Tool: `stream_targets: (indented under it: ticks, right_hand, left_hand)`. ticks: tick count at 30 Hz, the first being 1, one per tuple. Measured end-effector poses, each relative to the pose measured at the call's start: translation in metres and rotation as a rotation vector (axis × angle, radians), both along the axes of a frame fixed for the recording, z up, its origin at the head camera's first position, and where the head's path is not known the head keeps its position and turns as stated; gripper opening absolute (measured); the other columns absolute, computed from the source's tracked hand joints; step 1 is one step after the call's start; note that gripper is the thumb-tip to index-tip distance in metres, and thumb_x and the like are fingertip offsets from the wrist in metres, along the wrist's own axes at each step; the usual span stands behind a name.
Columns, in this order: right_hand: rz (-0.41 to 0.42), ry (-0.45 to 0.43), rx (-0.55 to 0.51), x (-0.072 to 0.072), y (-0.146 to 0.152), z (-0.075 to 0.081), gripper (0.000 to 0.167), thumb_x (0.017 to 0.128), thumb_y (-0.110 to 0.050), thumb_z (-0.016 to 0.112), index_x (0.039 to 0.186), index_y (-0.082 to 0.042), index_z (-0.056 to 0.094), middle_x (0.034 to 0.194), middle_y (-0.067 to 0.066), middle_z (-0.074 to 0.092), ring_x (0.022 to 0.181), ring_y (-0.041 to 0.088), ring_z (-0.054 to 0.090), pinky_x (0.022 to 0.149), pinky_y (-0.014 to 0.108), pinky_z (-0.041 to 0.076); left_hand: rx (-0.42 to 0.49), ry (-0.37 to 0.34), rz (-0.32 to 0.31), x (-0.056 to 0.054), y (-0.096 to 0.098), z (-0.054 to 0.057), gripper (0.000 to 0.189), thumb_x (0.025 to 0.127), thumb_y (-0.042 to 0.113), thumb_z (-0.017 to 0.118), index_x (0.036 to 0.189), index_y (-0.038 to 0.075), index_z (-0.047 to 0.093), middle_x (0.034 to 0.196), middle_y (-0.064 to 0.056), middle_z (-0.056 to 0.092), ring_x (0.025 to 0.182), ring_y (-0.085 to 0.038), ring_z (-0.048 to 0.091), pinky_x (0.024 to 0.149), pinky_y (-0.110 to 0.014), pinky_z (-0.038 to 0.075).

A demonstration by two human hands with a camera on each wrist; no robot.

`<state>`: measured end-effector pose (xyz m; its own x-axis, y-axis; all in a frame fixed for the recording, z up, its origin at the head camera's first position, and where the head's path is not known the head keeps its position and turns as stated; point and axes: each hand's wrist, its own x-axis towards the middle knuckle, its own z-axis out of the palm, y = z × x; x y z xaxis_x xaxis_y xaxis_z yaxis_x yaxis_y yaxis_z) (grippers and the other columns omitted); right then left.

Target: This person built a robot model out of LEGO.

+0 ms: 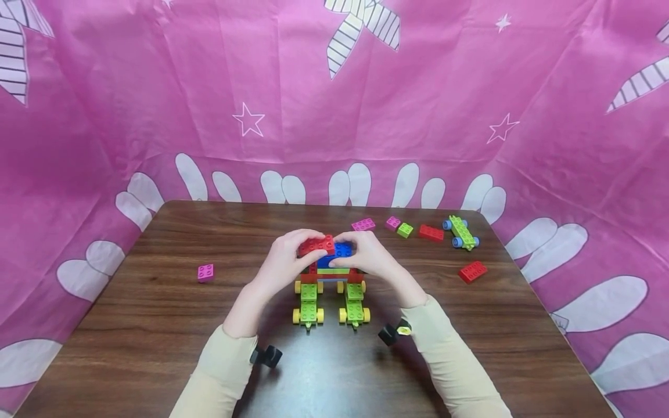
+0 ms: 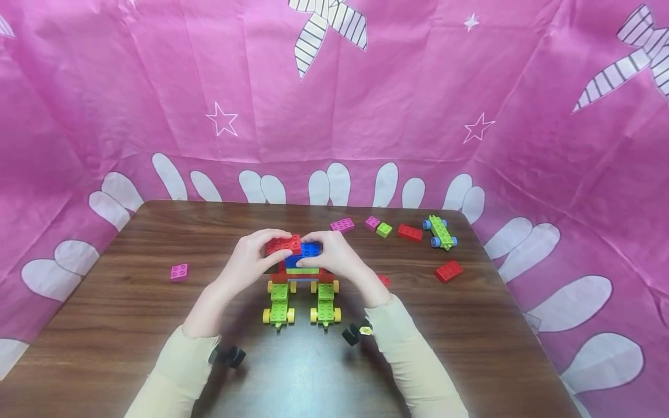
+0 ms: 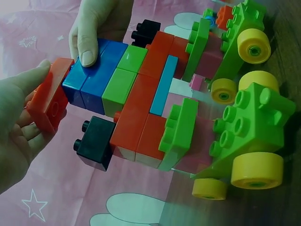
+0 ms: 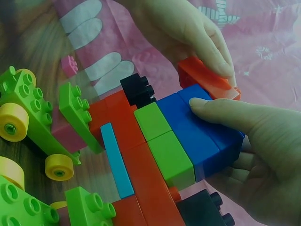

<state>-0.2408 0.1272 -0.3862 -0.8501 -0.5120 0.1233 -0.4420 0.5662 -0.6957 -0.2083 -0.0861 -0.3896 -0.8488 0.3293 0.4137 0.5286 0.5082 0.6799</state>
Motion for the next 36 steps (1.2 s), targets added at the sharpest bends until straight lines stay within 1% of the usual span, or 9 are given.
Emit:
stream_targets:
  ticks: [6, 14, 19, 23, 28, 32, 36]
  right_hand:
    - [0.007, -0.001, -0.007, -0.002, 0.0, -0.002, 0.043, 0.08, -0.023, 0.082, 0.116, -0.004, 0.068, 0.107, 0.011, 0.072, 0.094, 0.023, 0.066, 0.081, 0.033, 0.059]
    - [0.002, -0.012, -0.005, -0.003, -0.001, -0.001, 0.044, 0.079, -0.023, 0.082, 0.116, -0.002, 0.068, 0.107, 0.012, 0.072, 0.094, 0.023, 0.067, 0.081, 0.034, 0.059]
    - [-0.001, -0.009, 0.003, -0.004, 0.0, -0.001, 0.043, 0.08, -0.023, 0.082, 0.115, -0.001, 0.068, 0.106, 0.013, 0.072, 0.093, 0.023, 0.067, 0.08, 0.033, 0.059]
    - [-0.005, 0.004, -0.002, -0.005, 0.0, -0.002, 0.043, 0.078, -0.023, 0.083, 0.113, -0.001, 0.07, 0.103, 0.013, 0.073, 0.089, 0.022, 0.067, 0.078, 0.032, 0.059]
    - [-0.008, 0.016, -0.004, -0.005, 0.0, -0.002, 0.042, 0.077, -0.023, 0.084, 0.11, -0.001, 0.07, 0.099, 0.012, 0.073, 0.087, 0.02, 0.066, 0.077, 0.031, 0.059]
    - [-0.01, -0.001, -0.008, -0.005, 0.001, -0.002, 0.041, 0.078, -0.022, 0.083, 0.11, -0.002, 0.07, 0.1, 0.011, 0.073, 0.087, 0.02, 0.066, 0.077, 0.031, 0.059]
    - [-0.007, -0.005, -0.012, -0.003, 0.001, -0.002, 0.039, 0.078, -0.021, 0.083, 0.11, -0.001, 0.07, 0.1, 0.012, 0.073, 0.087, 0.021, 0.067, 0.077, 0.032, 0.059]
  left_hand:
    - [-0.024, 0.007, 0.0, -0.006, 0.002, 0.003, 0.034, 0.085, 0.024, 0.077, 0.115, 0.01, 0.069, 0.114, -0.007, 0.07, 0.106, -0.024, 0.065, 0.088, -0.039, 0.057]
    - [-0.045, 0.002, -0.036, -0.009, 0.001, 0.005, 0.039, 0.086, 0.024, 0.076, 0.121, 0.009, 0.068, 0.118, -0.008, 0.07, 0.108, -0.025, 0.064, 0.088, -0.04, 0.057]
    - [-0.048, -0.027, -0.032, -0.009, 0.003, 0.009, 0.037, 0.086, 0.024, 0.076, 0.12, 0.009, 0.069, 0.116, -0.008, 0.07, 0.107, -0.025, 0.064, 0.087, -0.039, 0.058]
    - [-0.053, -0.039, -0.025, -0.007, 0.006, 0.014, 0.035, 0.085, 0.022, 0.077, 0.117, 0.009, 0.071, 0.114, -0.008, 0.071, 0.105, -0.024, 0.065, 0.086, -0.038, 0.057]
    - [-0.07, -0.06, -0.025, -0.004, 0.009, 0.019, 0.032, 0.086, 0.021, 0.076, 0.115, 0.008, 0.072, 0.112, -0.008, 0.072, 0.104, -0.024, 0.066, 0.088, -0.039, 0.057]
    - [-0.088, -0.056, -0.008, -0.003, 0.01, 0.019, 0.034, 0.086, 0.022, 0.076, 0.116, 0.008, 0.072, 0.113, -0.008, 0.072, 0.107, -0.024, 0.066, 0.09, -0.039, 0.056]
    - [-0.085, -0.054, 0.003, -0.003, 0.011, 0.017, 0.034, 0.086, 0.023, 0.076, 0.116, 0.008, 0.072, 0.113, -0.008, 0.072, 0.107, -0.024, 0.066, 0.09, -0.039, 0.056]
